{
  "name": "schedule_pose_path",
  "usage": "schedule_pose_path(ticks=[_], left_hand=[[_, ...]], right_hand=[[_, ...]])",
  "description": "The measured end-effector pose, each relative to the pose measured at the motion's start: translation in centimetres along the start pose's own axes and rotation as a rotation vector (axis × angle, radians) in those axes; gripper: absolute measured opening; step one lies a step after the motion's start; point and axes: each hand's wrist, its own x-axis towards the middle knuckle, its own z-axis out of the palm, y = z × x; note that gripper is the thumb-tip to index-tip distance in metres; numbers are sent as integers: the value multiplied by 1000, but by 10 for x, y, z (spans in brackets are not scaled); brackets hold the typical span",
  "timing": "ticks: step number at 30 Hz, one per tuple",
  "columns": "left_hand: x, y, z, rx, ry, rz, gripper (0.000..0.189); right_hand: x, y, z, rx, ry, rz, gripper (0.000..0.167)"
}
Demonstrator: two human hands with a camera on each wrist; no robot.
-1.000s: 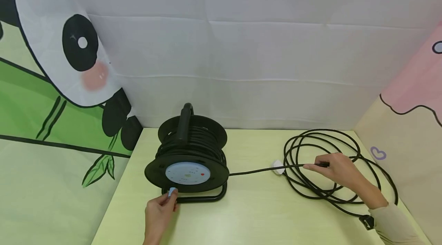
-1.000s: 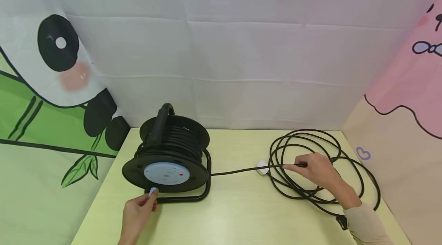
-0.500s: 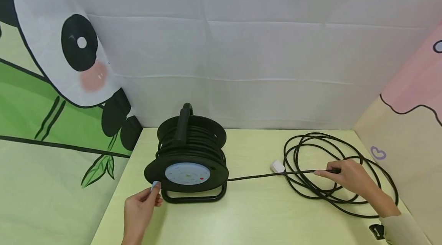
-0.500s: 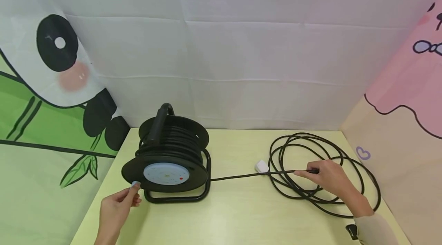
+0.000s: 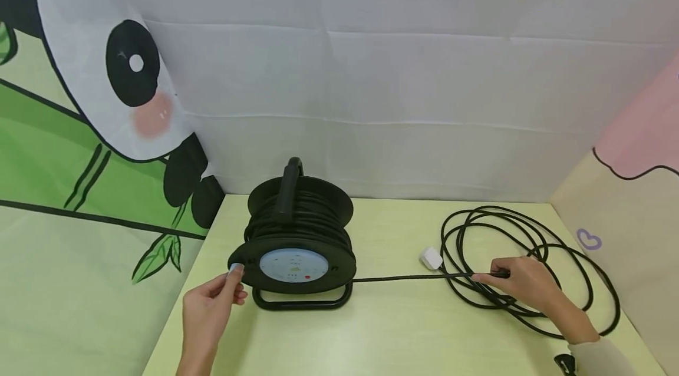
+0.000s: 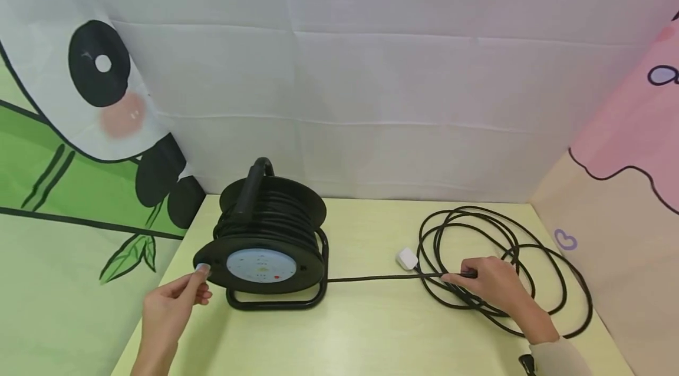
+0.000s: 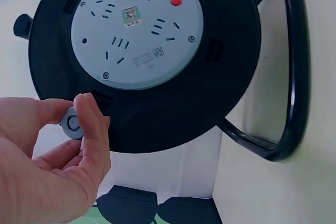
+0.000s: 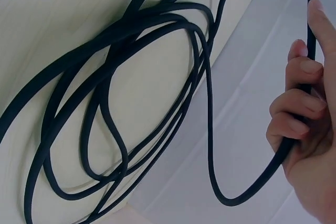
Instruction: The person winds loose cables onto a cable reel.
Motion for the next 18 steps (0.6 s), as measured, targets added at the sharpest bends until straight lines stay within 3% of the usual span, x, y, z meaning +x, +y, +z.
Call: schedule_pose_path(ticks=[4, 14, 18], left_hand=[[-3, 9, 0, -36, 3, 14, 49], [-13, 34, 7, -138, 14, 61, 43], [-17, 40, 12, -170, 5, 99, 39]], right_hand=[[1, -3, 6, -15, -14, -3, 36], [5, -16, 22, 83, 42, -92, 43], [8, -21, 26, 92, 18, -85, 46]])
